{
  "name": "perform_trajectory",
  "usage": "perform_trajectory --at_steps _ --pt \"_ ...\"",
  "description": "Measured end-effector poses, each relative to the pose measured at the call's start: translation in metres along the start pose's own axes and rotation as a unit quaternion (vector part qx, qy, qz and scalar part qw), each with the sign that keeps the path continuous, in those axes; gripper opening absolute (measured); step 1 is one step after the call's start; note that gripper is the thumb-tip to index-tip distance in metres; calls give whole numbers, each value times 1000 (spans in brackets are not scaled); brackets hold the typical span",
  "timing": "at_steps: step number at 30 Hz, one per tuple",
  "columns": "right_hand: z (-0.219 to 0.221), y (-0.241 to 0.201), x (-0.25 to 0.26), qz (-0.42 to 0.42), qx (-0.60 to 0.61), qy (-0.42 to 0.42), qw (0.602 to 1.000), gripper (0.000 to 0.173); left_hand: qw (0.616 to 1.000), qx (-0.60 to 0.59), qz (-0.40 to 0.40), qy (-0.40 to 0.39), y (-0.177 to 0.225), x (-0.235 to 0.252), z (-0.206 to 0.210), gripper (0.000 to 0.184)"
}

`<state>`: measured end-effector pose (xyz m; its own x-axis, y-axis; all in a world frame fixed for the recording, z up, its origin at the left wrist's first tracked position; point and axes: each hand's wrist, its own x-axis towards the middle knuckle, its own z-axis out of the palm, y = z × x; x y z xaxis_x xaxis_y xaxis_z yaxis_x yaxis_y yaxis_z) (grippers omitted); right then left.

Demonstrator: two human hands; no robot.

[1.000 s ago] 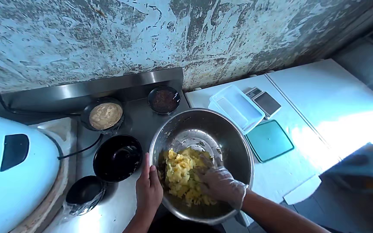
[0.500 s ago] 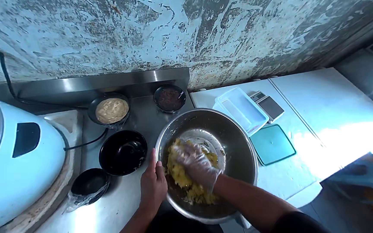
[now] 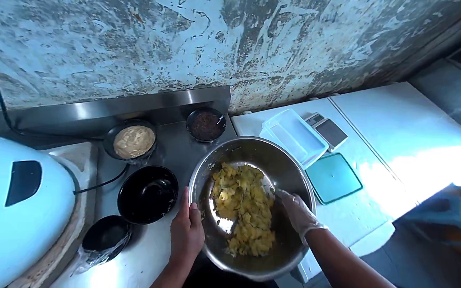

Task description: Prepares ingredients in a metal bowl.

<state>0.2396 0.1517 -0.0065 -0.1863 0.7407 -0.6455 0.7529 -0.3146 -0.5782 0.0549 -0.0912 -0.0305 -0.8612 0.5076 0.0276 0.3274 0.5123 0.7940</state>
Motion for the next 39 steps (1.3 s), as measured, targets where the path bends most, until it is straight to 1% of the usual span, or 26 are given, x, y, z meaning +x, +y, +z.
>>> perform_trajectory --at_steps 1,3,5,7,9,10,11,13,15,16,17,18,19,20,21,24,25,26,27,29,30,32,34,36,38,39 --pt "6 8 -6 46 19 -14 999 51 1000 3 5 3 0 0 0 52" --pt "26 25 -9 115 105 -48 987 65 1000 9 14 9 -1 -1 1 52" --pt "45 30 -5 175 211 -57 960 74 1000 13 22 11 -1 1 1 52" --pt "57 27 1 223 316 -91 918 81 999 25 30 13 -1 2 1 53" --pt "65 18 11 214 404 -120 881 79 999 36 25 4 1 4 0 53" --pt "69 11 16 183 426 -124 877 76 999 39 20 1 2 5 0 53" --pt "72 4 17 141 431 -117 884 72 999 41 18 1 2 4 -1 53" --pt "76 -15 14 30 373 -89 923 64 999 47 15 -1 1 5 -2 53" --pt "81 -37 -6 -82 203 -71 973 54 999 48 12 -7 0 5 -3 53" --pt "84 -48 -20 -144 91 -75 983 47 999 45 9 -16 -1 4 -3 53" --pt "91 -52 -32 -209 -57 -87 972 44 999 42 10 -20 -1 4 -3 53" --pt "99 -50 -40 -262 -223 -98 934 50 999 41 12 -18 0 3 -2 53" --pt "110 -39 -45 -299 -346 -98 884 59 999 38 17 -9 0 2 -1 53" --pt "117 -27 -49 -319 -420 -102 843 63 999 33 20 -3 1 2 -1 53" --pt "118 -17 -54 -321 -460 -123 818 65 999 29 22 2 1 2 -1 54" --pt "97 -11 -63 -265 -530 -232 772 72 999 29 23 14 0 -1 0 53" --pt "83 -19 -64 -259 -535 -262 760 69 999 25 23 12 -1 -1 0 53" --pt "68 -32 -65 -258 -521 -279 765 61 1000 18 20 6 -1 0 0 54" --pt "55 -50 -67 -252 -497 -279 782 54 1000 11 11 -4 -2 1 -1 54" --pt "42 -84 -67 -268 -465 -207 818 49 999 -3 -34 -26 0 1 -4 55" --pt "42 -99 -63 -278 -462 -175 824 47 998 -7 -51 -32 1 1 -4 54" --pt "53 -113 -40 -328 -471 -131 808 39 999 -2 -36 -24 0 1 -3 55" --pt "69 -106 -5 -381 -490 -115 775 38 1000 5 -3 -9 -4 0 -1 54" --pt "78 -77 20 -401 -520 -101 747 38 1000 11 -1 1 -3 0 0 53" --pt "72 -39 27 -389 -536 -111 741 47 1000 13 -11 -3 -1 1 -2 52" --pt "63 -25 24 -364 -551 -131 739 52 1000 11 -16 -5 1 2 -2 52"
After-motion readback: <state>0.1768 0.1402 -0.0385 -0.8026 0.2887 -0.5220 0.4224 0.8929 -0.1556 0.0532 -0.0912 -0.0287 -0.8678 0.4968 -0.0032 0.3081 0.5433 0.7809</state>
